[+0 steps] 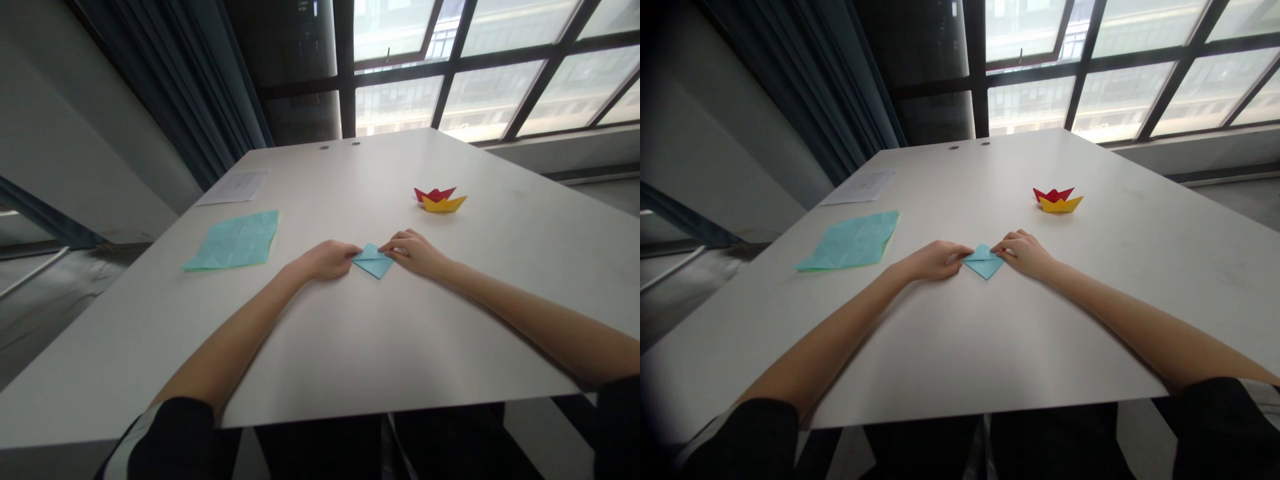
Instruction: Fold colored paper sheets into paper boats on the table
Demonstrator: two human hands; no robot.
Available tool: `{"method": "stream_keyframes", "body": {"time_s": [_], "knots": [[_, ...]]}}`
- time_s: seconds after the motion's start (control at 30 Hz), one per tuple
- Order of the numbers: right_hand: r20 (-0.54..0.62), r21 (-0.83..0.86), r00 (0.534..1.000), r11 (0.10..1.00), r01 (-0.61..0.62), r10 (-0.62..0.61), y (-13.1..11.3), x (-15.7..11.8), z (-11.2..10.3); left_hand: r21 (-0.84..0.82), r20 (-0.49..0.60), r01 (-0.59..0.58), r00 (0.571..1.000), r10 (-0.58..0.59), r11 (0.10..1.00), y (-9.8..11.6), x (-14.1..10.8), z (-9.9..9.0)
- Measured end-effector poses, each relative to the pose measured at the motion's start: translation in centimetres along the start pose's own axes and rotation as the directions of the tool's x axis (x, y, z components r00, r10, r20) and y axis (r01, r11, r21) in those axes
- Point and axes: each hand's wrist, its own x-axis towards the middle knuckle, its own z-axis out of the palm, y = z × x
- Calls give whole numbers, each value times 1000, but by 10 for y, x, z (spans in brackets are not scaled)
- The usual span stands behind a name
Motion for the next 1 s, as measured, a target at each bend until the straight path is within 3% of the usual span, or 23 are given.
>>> {"method": "stream_keyframes", "body": {"time_s": [0.17, 0.33, 0.57, 0.67, 0.8, 0.9, 1.0], "knots": [[0, 24, 1000, 999, -29, 29, 1, 0, 2, -28, 9, -68, 998, 68, 997, 1, 1, 1], [-11, 25, 999, 999, -42, 42, -1, 1, 3, 8, -65, -100, 993, 100, 995, 0, -1, 5], [-86, 124, 996, 991, 49, -39, -9, 1, 1, 232, -171, -134, 969, 176, 963, -6, -4, 11], [-98, 206, 991, 972, 112, -93, -16, 0, -3, 219, -284, -44, 953, 107, 975, -6, -3, 12], [-96, 238, 990, 964, 119, -99, -22, -2, -8, 52, -423, 105, 903, -74, 993, -1, 0, 9], [-136, 231, 989, 969, 84, -54, -23, -4, -9, -149, -438, 192, 867, -239, 970, 4, 2, 6], [-186, 301, 979, 954, -22, 81, -21, -2, -7, -365, -388, 232, 842, -374, 902, 6, 5, 7]]}}
